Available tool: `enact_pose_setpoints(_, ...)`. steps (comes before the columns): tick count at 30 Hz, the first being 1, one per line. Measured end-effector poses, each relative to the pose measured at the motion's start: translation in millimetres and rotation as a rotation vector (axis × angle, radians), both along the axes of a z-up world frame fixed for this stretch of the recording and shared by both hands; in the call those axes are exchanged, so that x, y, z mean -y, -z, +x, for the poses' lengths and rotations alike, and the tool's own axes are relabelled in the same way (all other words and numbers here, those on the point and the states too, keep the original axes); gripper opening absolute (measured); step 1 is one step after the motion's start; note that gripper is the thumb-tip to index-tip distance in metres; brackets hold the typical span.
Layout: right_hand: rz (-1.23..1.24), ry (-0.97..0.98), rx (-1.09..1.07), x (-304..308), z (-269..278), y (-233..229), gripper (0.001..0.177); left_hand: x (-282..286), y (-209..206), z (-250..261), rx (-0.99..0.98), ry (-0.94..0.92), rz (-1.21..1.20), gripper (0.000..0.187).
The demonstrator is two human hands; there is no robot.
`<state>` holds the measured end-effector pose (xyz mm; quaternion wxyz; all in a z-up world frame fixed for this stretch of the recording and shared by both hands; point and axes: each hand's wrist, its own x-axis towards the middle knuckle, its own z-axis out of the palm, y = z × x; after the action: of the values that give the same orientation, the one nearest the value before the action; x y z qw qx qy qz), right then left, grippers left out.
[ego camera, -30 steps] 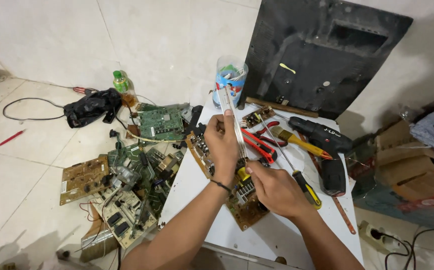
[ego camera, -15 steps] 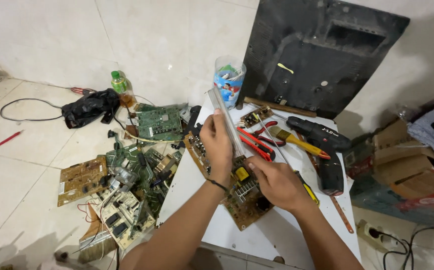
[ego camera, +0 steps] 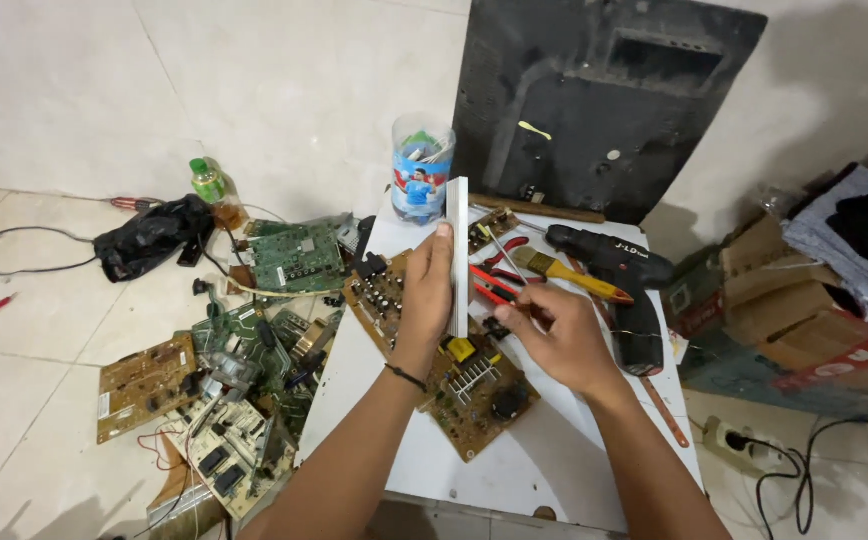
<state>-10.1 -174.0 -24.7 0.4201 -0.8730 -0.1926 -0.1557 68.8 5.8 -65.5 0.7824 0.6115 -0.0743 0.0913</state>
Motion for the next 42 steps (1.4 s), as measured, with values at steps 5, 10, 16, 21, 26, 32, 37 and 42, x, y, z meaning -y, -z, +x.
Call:
enact_pose_setpoints(5,0.074,0.111,0.029,1,1,-4,0.051,13,-4,-18,-0.036,0.132,0.159,0.052)
enact_pose_setpoints(10,0.124,0.246,0.150,0,3,1,0.053,21,-14,-36,0.021,0.195,0.390,0.050)
enact_pose_setpoints(16,0.158,0.255,0.184,6,7,7,0.050,29,-8,-35,0.091,0.293,0.449,0.044)
enact_pose_setpoints(21,0.118,0.149,0.168,24,20,23,0.050,22,-33,-53,0.220,0.373,0.504,0.039)
enact_pose_setpoints(26,0.060,0.029,0.161,25,1,-18,0.029,11,-60,-67,0.245,0.398,0.592,0.031)
enact_pose_setpoints(32,-0.030,0.120,0.290,48,10,-12,0.024,8,-59,-62,0.313,0.358,0.706,0.029)
enact_pose_setpoints(37,-0.053,0.162,0.301,49,8,-20,0.025,7,-77,-71,0.379,0.333,0.747,0.019)
enact_pose_setpoints(42,0.046,0.294,0.223,68,23,7,0.042,4,-66,-61,0.432,0.339,0.913,0.030)
